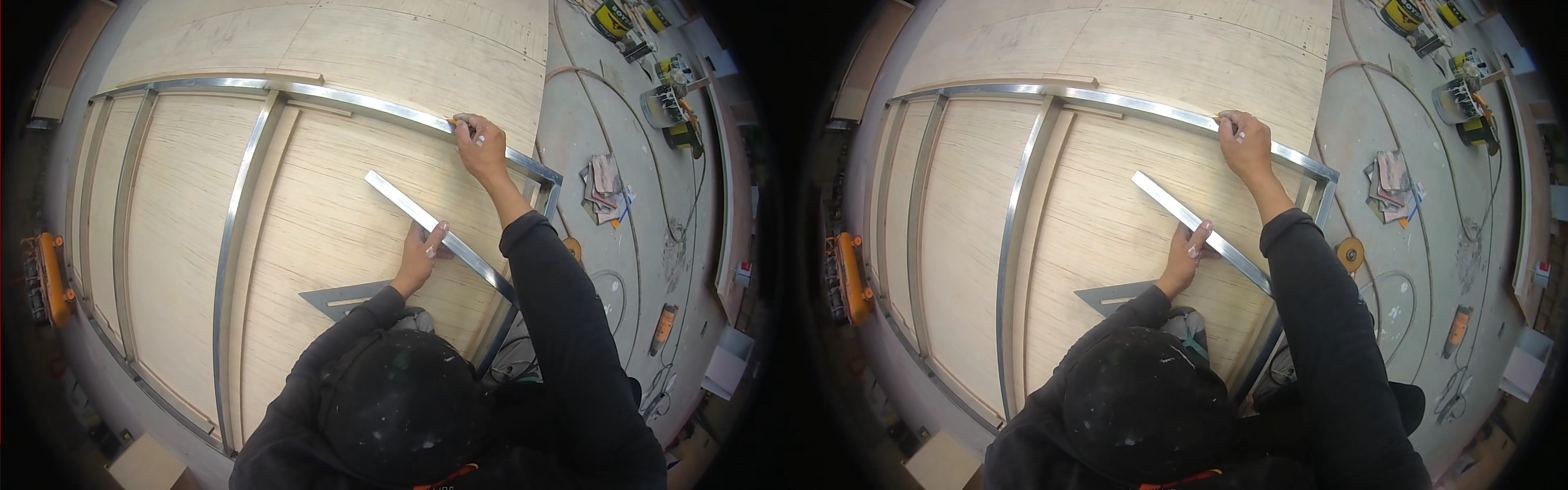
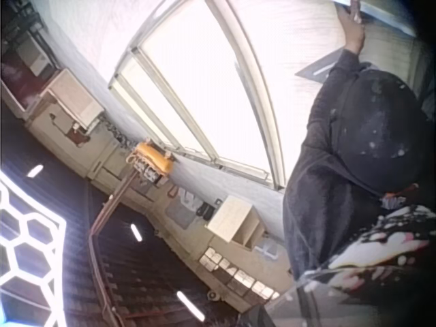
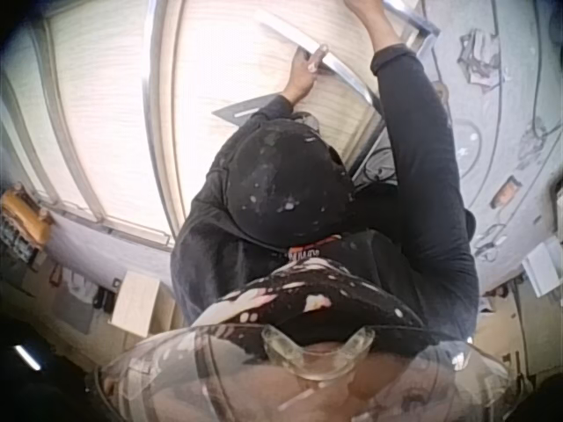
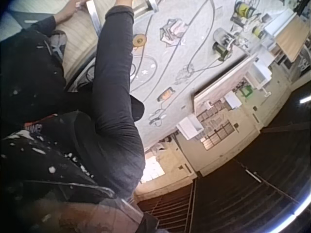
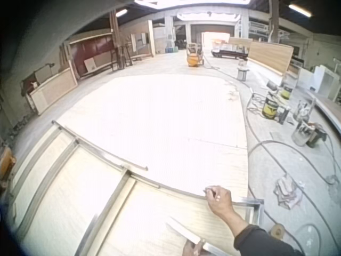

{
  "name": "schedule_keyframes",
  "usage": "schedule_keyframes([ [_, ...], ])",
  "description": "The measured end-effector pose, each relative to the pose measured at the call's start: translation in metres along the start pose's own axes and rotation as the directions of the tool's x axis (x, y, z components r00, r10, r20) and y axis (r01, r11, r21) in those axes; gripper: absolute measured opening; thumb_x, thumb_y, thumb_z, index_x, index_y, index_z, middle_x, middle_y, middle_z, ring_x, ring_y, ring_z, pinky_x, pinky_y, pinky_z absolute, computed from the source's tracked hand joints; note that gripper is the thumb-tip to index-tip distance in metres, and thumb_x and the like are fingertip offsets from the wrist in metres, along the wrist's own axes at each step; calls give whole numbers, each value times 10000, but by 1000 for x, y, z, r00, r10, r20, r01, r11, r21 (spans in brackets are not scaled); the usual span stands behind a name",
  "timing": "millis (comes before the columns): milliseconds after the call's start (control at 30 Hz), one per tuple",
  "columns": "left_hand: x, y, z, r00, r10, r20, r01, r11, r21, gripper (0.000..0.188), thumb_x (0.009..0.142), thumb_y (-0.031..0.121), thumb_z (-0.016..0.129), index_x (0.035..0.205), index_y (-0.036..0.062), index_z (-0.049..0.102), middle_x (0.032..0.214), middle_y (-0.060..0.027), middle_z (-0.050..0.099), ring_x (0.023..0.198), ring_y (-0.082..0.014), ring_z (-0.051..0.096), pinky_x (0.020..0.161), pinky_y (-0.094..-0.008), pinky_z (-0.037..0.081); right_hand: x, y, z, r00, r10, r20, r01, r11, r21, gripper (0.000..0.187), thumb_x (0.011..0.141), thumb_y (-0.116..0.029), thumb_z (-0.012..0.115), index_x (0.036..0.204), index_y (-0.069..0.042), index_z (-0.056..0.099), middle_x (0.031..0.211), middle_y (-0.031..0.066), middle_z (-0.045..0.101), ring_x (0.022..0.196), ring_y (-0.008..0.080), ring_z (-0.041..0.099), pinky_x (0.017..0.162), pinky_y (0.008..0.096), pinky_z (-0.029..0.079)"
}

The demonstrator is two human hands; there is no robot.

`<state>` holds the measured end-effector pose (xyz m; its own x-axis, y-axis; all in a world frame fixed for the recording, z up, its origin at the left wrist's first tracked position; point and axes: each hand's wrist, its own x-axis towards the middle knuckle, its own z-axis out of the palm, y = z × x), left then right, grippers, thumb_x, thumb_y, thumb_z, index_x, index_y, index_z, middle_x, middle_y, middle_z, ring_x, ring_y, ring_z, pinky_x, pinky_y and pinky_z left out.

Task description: Measuring and marking metal frame pieces on a plywood surface using a square and pencil.

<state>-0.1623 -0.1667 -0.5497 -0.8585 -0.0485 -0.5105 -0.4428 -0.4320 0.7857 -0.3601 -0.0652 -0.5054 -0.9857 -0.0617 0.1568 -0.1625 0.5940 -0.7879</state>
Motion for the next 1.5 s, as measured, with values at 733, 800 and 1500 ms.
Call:
schedule_keyframes([
  [733, 1, 2, -1, 1000, 23, 9, -22, 1000, -20, 559, 996, 350, 668, 1260, -99, 466, 1037, -161, 622, 814, -198, 682, 632, -330, 617, -2, -3, 3, 999, -12, 52, 16, 997, -71, 233, 919, -162, 600, 1008, -42, 778, 927, 178, 736, 812, 303, 702, 773, 395, 545],
  [800, 1, 3, 2, 1000, 22, 21, -22, 999, -23, 563, 995, 353, 669, 1260, -100, 465, 1030, -162, 622, 808, -199, 683, 631, -330, 617, -1, 1, 2, 995, -97, -22, 96, 994, -57, 229, 914, -178, 606, 969, -43, 783, 892, 183, 734, 795, 314, 697, 757, 403, 544],
  [1500, -69, -37, 50, 904, -196, 381, 235, 970, -60, 469, 1060, 359, 549, 1381, 49, 404, 1236, -104, 572, 1149, -233, 618, 967, -417, 524, -200, 0, -140, 913, 236, 334, -237, 971, -39, 192, 863, -116, 662, 977, 12, 748, 879, 196, 709, 819, 325, 703, 752, 380, 540],
])
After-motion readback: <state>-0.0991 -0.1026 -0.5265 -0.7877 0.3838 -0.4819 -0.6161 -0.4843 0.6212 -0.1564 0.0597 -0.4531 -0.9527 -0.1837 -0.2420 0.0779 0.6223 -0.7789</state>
